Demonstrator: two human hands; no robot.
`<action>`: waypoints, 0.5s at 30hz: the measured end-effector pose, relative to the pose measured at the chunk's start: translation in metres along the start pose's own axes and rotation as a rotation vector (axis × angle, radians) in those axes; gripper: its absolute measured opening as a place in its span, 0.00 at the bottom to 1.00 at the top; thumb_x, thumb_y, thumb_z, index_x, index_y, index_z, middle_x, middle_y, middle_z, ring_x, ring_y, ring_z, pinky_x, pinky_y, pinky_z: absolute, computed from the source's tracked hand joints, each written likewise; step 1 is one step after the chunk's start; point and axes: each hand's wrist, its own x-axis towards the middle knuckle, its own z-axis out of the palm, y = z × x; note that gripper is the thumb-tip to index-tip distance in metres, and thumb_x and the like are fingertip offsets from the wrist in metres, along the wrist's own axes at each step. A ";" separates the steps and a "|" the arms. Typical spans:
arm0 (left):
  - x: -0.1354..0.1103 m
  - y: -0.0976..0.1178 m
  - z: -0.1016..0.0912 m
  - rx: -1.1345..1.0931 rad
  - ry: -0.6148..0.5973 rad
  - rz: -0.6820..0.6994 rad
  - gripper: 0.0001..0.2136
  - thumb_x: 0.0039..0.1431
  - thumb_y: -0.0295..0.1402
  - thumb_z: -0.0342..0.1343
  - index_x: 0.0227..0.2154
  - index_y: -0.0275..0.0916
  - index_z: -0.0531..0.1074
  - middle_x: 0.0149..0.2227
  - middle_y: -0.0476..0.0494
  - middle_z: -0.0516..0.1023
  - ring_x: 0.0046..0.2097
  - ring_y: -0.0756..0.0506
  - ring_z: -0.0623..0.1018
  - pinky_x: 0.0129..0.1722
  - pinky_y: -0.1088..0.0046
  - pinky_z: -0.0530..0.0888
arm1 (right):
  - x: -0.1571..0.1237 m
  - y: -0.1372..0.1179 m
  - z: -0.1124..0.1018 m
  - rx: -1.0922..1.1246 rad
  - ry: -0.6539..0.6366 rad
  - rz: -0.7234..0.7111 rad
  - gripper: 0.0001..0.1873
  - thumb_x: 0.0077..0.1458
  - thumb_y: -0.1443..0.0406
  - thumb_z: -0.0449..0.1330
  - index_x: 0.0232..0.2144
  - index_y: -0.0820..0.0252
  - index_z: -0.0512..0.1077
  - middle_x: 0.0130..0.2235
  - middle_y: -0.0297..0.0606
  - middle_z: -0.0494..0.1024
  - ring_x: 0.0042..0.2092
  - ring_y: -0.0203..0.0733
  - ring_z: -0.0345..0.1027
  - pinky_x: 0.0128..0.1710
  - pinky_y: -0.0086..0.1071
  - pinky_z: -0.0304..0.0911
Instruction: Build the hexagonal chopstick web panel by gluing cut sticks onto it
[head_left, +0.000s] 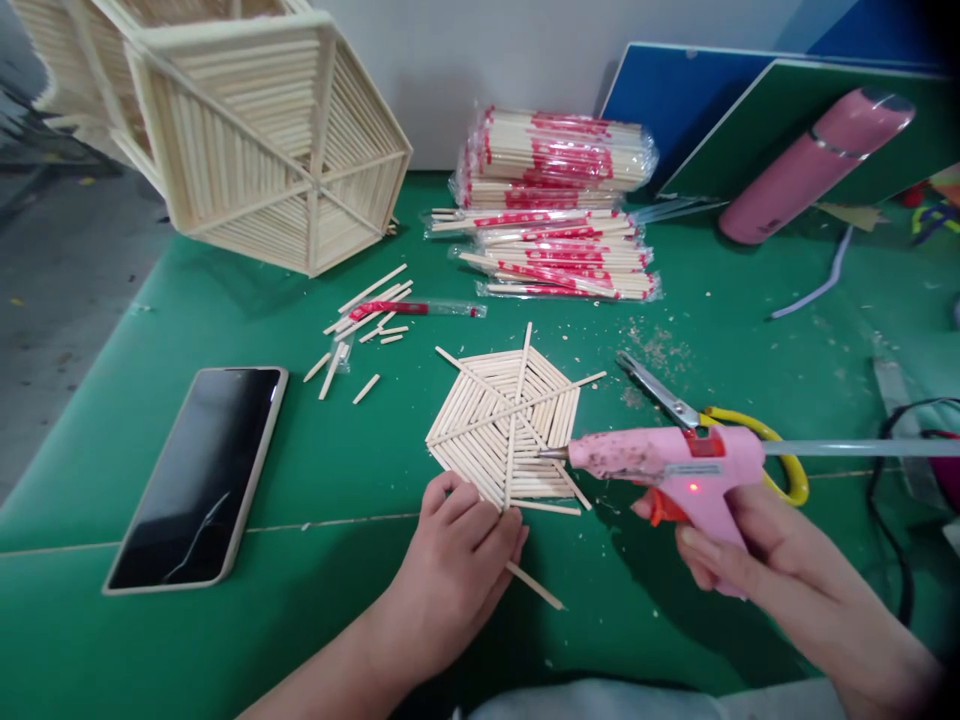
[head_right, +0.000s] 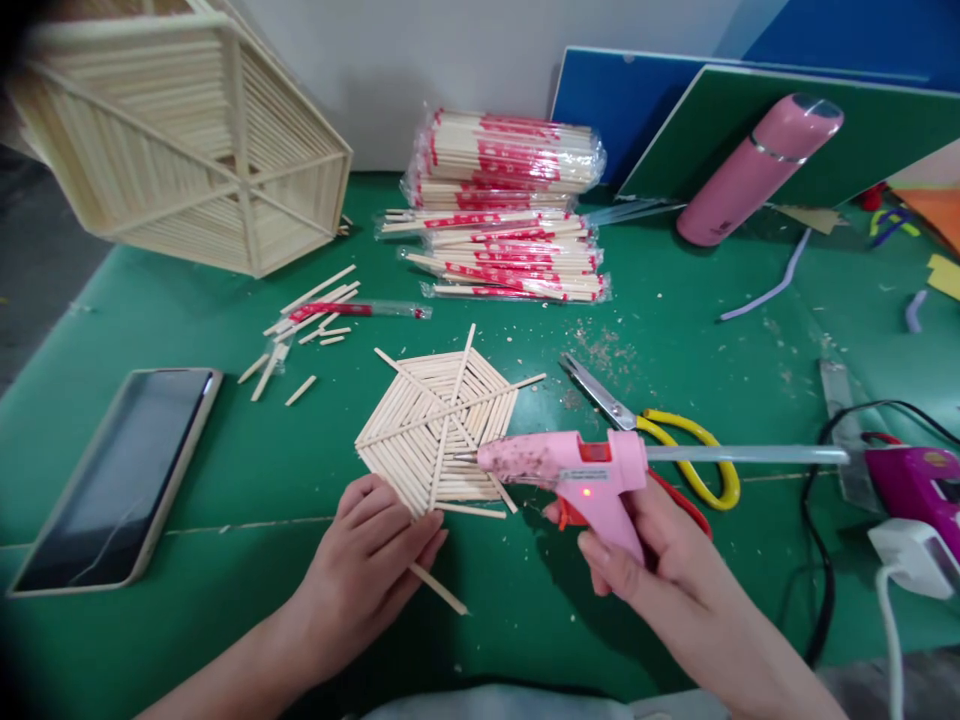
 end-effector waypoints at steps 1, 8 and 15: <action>-0.001 0.000 0.000 0.003 0.003 0.008 0.05 0.54 0.24 0.51 0.33 0.32 0.70 0.24 0.46 0.70 0.30 0.48 0.63 0.38 0.62 0.63 | -0.002 0.001 0.001 -0.067 0.002 -0.030 0.13 0.53 0.59 0.54 0.41 0.57 0.66 0.23 0.31 0.69 0.23 0.33 0.64 0.19 0.23 0.63; -0.004 -0.003 0.001 0.030 -0.028 0.062 0.08 0.55 0.24 0.49 0.37 0.33 0.70 0.24 0.46 0.69 0.29 0.48 0.63 0.37 0.62 0.62 | -0.015 0.015 0.000 -0.414 -0.127 -0.071 0.19 0.54 0.60 0.52 0.50 0.52 0.58 0.28 0.31 0.70 0.27 0.35 0.66 0.23 0.23 0.66; -0.004 -0.003 0.002 0.036 -0.039 0.054 0.06 0.56 0.26 0.48 0.34 0.35 0.69 0.22 0.48 0.67 0.28 0.49 0.62 0.37 0.64 0.62 | -0.016 0.006 0.010 -0.458 -0.214 -0.017 0.16 0.58 0.60 0.48 0.49 0.50 0.55 0.37 0.33 0.70 0.39 0.38 0.67 0.41 0.30 0.65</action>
